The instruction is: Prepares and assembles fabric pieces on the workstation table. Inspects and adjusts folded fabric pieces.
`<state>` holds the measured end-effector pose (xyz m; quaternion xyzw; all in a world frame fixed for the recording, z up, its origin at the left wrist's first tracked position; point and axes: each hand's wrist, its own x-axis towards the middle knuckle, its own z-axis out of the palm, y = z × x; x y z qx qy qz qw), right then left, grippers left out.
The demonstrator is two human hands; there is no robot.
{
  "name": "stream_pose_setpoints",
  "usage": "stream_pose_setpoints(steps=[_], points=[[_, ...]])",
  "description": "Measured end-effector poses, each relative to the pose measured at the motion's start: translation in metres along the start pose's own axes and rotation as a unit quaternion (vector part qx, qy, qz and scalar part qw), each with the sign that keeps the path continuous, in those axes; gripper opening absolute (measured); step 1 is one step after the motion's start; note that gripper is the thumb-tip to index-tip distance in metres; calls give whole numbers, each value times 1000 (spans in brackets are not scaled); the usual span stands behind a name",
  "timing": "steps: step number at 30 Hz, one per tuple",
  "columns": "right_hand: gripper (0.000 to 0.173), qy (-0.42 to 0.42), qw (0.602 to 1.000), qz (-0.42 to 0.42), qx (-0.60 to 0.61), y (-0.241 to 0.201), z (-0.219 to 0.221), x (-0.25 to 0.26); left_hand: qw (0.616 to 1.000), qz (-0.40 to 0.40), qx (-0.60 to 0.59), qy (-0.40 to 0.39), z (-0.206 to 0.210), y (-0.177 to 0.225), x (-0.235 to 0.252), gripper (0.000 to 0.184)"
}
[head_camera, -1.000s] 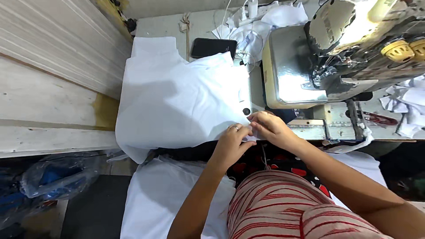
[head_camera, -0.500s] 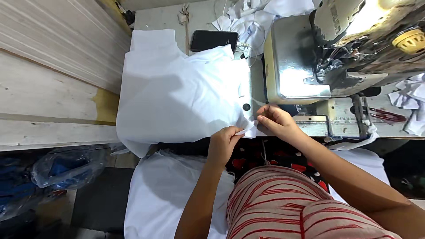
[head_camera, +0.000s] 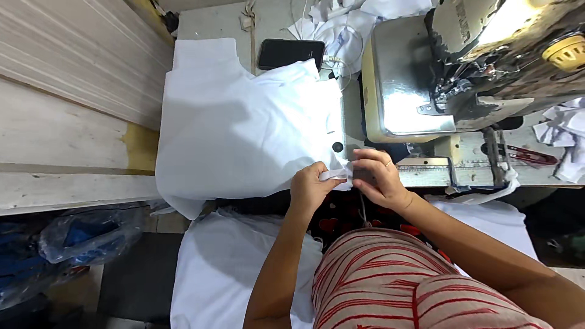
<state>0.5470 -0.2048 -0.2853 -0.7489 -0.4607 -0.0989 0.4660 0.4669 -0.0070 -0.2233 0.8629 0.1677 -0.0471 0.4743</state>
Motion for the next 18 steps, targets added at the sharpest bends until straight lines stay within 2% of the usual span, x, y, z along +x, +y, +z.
stream_pose_setpoints(steps=[2, 5, 7, 8, 10, 12, 13, 15, 18], points=[[38, -12, 999, -37, -19, -1, 1, -2, 999, -17, 8, -39, -2, 7, 4, 32], [38, -61, 994, -54, -74, -3, 3, -2, 989, -27, -45, -135, -16, 6, 10, 18], [42, -92, 988, -45, -113, -4, 5, 1, 988, -20, -41, -147, -35, 1, 13, 21], [44, -103, 986, -40, -123, -4, 6, 2, 993, -12, -20, -119, -49, -5, 16, 22], [46, -111, 986, -33, -120, -4, 5, 2, 999, -9, 39, -9, -89, -23, 25, 27], [46, -113, 987, -28, -113, -4, 4, 3, 983, -15, 116, 145, -134, -39, 41, 30], [46, -112, 988, -26, -103, -6, 3, 4, 969, -21, 152, 193, -154, -43, 47, 33], [45, -94, 992, -38, -77, -12, 5, 14, 957, -12, 183, 226, -172, -38, 57, 45], [42, -91, 991, -89, -49, -27, 17, 49, 952, 113, 204, 199, -138, -27, 83, 50]])
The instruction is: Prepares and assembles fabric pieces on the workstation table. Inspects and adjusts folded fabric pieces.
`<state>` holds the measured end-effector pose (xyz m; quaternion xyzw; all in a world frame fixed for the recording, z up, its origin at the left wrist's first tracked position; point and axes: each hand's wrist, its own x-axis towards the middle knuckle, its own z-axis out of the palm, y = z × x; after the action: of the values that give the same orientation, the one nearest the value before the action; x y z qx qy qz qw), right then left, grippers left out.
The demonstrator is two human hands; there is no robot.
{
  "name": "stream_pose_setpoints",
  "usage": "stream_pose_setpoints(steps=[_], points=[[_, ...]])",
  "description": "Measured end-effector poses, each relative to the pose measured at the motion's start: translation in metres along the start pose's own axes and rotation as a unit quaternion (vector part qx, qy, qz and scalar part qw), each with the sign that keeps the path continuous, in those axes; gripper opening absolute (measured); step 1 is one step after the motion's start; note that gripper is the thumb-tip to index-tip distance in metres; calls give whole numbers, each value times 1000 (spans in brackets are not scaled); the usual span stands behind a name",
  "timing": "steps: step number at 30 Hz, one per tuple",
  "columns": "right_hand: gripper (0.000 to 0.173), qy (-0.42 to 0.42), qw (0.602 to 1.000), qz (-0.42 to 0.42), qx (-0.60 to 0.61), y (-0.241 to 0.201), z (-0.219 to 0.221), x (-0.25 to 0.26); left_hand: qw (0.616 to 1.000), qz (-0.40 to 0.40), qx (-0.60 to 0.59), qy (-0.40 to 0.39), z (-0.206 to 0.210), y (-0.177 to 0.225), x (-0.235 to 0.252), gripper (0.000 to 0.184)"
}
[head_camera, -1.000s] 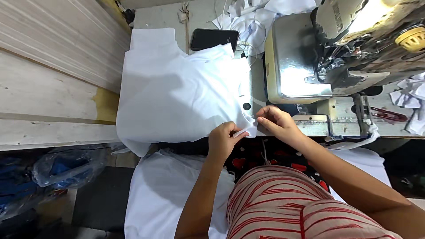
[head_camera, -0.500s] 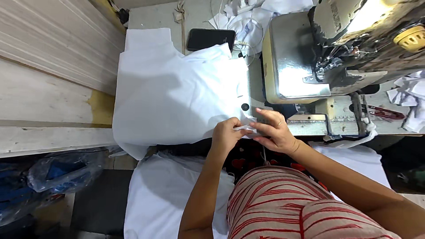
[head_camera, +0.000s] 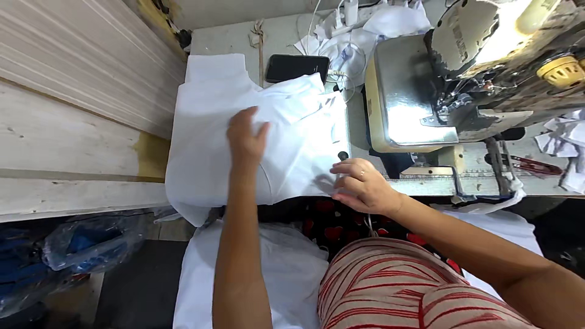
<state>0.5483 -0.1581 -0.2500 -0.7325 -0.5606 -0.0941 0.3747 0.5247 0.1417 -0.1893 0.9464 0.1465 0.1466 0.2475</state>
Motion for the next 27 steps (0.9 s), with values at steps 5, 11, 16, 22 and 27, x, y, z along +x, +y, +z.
stream_pose_setpoints(steps=[5, 11, 16, 22, 27], points=[[32, -5, 997, 79, 17, 22, 30, 78, 989, -6, -25, -143, 60, 53, 22, 35], [84, -102, 965, 216, -107, 53, 61, 80, 872, -319, -313, 199, -8, -33, -32, 52], [88, -124, 960, 222, -121, 49, 59, 81, 666, -295, -425, 538, -99, -133, -204, 44], [89, -135, 959, 226, -106, 51, 54, 79, 628, -125, -255, 725, -234, -102, -367, 45], [87, -227, 958, 175, -6, 23, 17, 68, 626, 25, -251, 738, -268, 3, -321, 36]])
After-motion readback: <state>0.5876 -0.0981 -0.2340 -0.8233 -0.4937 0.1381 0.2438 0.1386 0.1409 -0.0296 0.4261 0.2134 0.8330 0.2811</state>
